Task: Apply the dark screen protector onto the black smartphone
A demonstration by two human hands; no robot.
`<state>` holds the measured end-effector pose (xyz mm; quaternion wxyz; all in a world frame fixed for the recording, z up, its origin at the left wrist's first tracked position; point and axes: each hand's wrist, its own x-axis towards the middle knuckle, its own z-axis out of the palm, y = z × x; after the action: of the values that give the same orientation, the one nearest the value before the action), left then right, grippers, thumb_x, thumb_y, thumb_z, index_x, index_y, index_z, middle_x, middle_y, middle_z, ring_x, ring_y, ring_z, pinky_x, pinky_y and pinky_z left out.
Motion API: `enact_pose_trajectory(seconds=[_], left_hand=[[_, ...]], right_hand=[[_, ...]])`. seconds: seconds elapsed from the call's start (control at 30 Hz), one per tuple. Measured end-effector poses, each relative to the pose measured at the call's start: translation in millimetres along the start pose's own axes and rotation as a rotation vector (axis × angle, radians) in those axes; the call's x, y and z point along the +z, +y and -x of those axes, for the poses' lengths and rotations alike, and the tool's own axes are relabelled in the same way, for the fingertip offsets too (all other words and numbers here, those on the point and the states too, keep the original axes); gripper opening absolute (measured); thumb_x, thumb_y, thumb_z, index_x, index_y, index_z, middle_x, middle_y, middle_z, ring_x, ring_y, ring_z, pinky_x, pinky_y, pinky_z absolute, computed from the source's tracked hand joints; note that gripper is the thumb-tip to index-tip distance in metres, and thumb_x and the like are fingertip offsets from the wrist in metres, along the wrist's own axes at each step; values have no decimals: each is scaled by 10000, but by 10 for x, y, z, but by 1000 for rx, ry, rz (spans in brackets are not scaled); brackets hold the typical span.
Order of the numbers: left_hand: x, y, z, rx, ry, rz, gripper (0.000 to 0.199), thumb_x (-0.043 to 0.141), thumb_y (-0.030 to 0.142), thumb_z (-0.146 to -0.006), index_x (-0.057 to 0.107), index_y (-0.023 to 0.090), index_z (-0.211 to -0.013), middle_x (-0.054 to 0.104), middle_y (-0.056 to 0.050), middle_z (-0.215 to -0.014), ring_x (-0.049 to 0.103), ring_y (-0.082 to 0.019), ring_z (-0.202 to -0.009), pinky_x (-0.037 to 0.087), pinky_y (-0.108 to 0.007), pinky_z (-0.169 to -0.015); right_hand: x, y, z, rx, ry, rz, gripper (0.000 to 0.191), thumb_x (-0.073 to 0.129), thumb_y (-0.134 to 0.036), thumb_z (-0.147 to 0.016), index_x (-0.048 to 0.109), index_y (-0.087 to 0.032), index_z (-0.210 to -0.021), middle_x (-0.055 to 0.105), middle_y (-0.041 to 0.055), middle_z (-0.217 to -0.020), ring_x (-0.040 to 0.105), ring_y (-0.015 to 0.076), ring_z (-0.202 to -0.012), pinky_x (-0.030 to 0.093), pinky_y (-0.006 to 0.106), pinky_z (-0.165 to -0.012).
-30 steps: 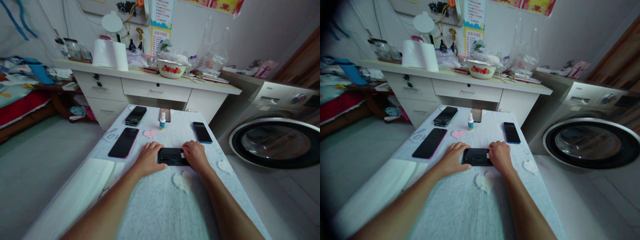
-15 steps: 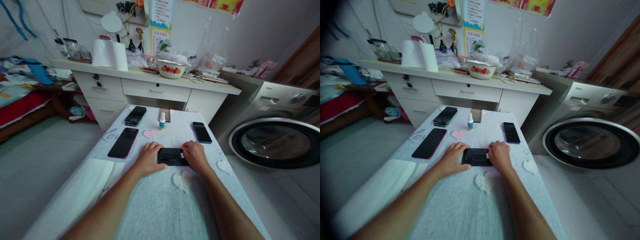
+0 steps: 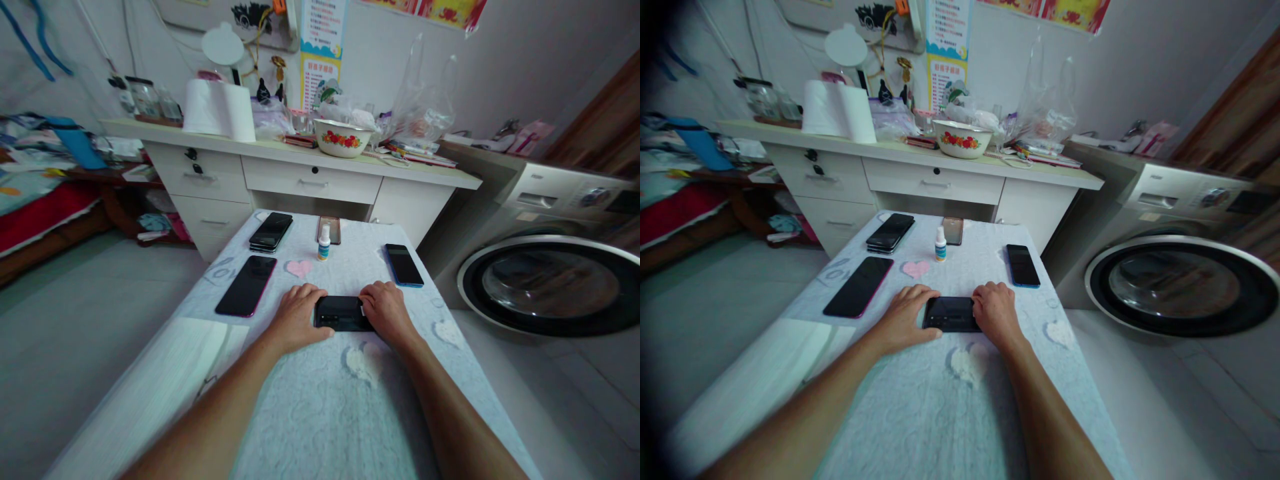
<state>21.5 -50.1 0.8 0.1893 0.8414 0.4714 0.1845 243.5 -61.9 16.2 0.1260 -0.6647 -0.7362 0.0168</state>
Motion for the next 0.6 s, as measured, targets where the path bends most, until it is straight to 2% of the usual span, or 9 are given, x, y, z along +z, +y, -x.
enact_pose_trajectory(seconds=[0.17,0.6], left_hand=[[17,-18,-5,13,12,2,626,716,429,-626,518,251,-1193,528,-46,-1206,466,-272,-1098,365,-390,-967],[-10,9,-2,3,-7,-5,621,710,433,-633,516,251,-1193,529,-49,-1212,465,-274,-1099,363,-394,-970]], right_hand=[[-3,-5,0,-10,-2,-14,221,467,-245,-895,688,-227,-896,653,42,-919,508,184,-895,293,296,-824],[-76,129,17,129,-6,74,213,487,-257,-877,699,-245,-873,662,35,-914,524,191,-881,287,307,-737]])
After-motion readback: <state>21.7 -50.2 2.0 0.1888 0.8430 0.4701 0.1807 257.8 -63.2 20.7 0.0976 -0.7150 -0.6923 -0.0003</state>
